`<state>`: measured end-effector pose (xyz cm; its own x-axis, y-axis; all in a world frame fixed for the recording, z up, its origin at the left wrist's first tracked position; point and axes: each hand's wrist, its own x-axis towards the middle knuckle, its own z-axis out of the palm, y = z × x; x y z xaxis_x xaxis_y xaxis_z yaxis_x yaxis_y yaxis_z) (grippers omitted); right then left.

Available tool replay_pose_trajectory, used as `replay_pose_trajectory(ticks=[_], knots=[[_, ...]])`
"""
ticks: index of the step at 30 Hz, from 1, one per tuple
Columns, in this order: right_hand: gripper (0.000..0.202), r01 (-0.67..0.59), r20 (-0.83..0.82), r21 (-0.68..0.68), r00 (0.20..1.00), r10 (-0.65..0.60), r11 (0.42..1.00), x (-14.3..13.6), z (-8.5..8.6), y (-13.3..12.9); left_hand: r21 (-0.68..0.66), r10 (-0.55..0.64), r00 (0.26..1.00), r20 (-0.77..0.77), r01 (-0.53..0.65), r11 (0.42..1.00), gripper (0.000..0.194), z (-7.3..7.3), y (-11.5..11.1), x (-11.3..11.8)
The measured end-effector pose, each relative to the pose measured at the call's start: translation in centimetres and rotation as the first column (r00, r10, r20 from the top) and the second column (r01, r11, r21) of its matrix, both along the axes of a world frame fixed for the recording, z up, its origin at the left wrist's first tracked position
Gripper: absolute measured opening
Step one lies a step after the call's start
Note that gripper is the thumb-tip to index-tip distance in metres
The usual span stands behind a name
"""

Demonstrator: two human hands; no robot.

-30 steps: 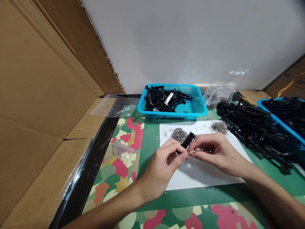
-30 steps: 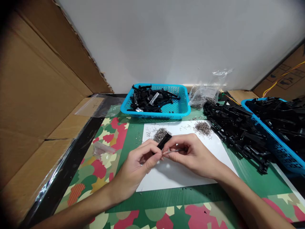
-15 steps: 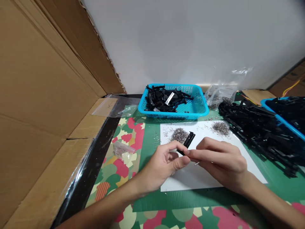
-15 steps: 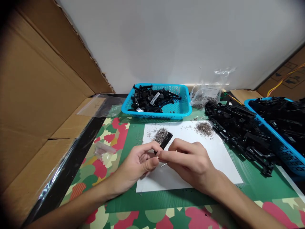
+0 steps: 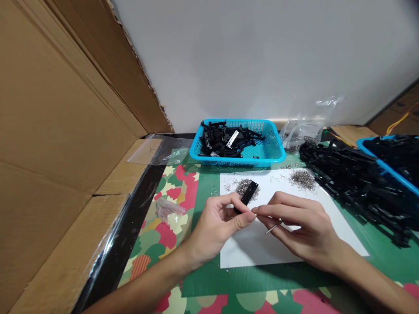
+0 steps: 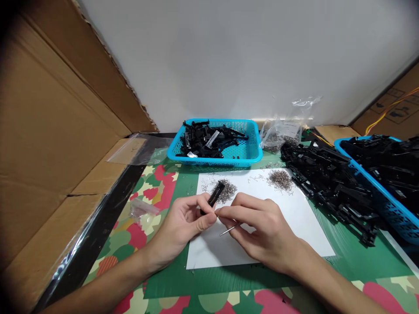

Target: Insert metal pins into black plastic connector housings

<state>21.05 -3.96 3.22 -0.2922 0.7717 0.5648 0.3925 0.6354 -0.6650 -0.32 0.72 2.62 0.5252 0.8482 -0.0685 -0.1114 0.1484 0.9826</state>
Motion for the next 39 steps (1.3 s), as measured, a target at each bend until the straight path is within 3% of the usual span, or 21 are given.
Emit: replay_pose_trajectory(ticks=[4, 10, 13, 15, 17, 19, 21, 27, 35, 39], knots=[[0.015, 0.010, -0.090, -0.164, 0.996, -0.025, 0.986, -0.3, 0.4, 0.1, 0.080, 0.036, 0.999, -0.006, -0.035, 0.996, 0.034, 0.1, 0.2, 0.0], [0.014, 0.006, -0.122, -0.201, 0.992, -0.031, 0.980, -0.7, 0.4, 0.0, 0.131, 0.047, 0.999, -0.014, -0.045, 0.990, 0.027, -0.3, 0.0, 0.2], [0.013, 0.056, -0.152, -0.270, 0.983, -0.100, 0.961, -0.2, 0.8, 0.4, 0.203, 0.048, 0.994, -0.094, -0.028, 0.979, 0.023, -0.5, -0.1, 0.0], [0.015, 0.108, -0.150, -0.379, 0.973, -0.177, 0.919, 0.9, 1.3, 0.9, 0.224, -0.011, 0.975, -0.220, 0.061, 0.973, 0.022, -0.5, -0.4, -0.2], [0.020, 0.102, -0.099, -0.550, 0.978, -0.186, 0.829, 2.4, 1.7, 1.6, 0.215, -0.097, 0.936, -0.338, 0.177, 0.960, 0.027, -0.3, -0.7, -0.4], [0.025, 0.049, -0.036, -0.678, 0.994, -0.100, 0.733, 3.9, 1.8, 2.1, 0.201, -0.165, 0.902, -0.398, 0.261, 0.944, 0.031, 0.0, -1.0, -0.4], [0.025, 0.024, 0.016, -0.736, 1.000, -0.018, 0.676, 4.9, 1.6, 2.5, 0.217, -0.197, 0.881, -0.431, 0.313, 0.925, 0.031, 0.2, -1.3, -0.3], [0.020, 0.048, 0.118, -0.759, 0.991, 0.064, 0.649, 5.4, 0.6, 2.9, 0.228, -0.199, 0.857, -0.475, 0.339, 0.913, 0.035, -0.5, -1.8, -0.2], [0.017, 0.065, 0.194, -0.778, 0.971, 0.141, 0.625, 6.0, 0.9, 2.7, 0.279, -0.168, 0.879, -0.446, 0.315, 0.907, 0.019, -0.6, -1.9, -0.1], [0.016, 0.086, 0.235, -0.760, 0.961, 0.148, 0.645, 5.7, 0.8, 2.7, 0.274, -0.173, 0.891, -0.420, 0.306, 0.912, 0.020, -0.7, -1.9, -0.1]])
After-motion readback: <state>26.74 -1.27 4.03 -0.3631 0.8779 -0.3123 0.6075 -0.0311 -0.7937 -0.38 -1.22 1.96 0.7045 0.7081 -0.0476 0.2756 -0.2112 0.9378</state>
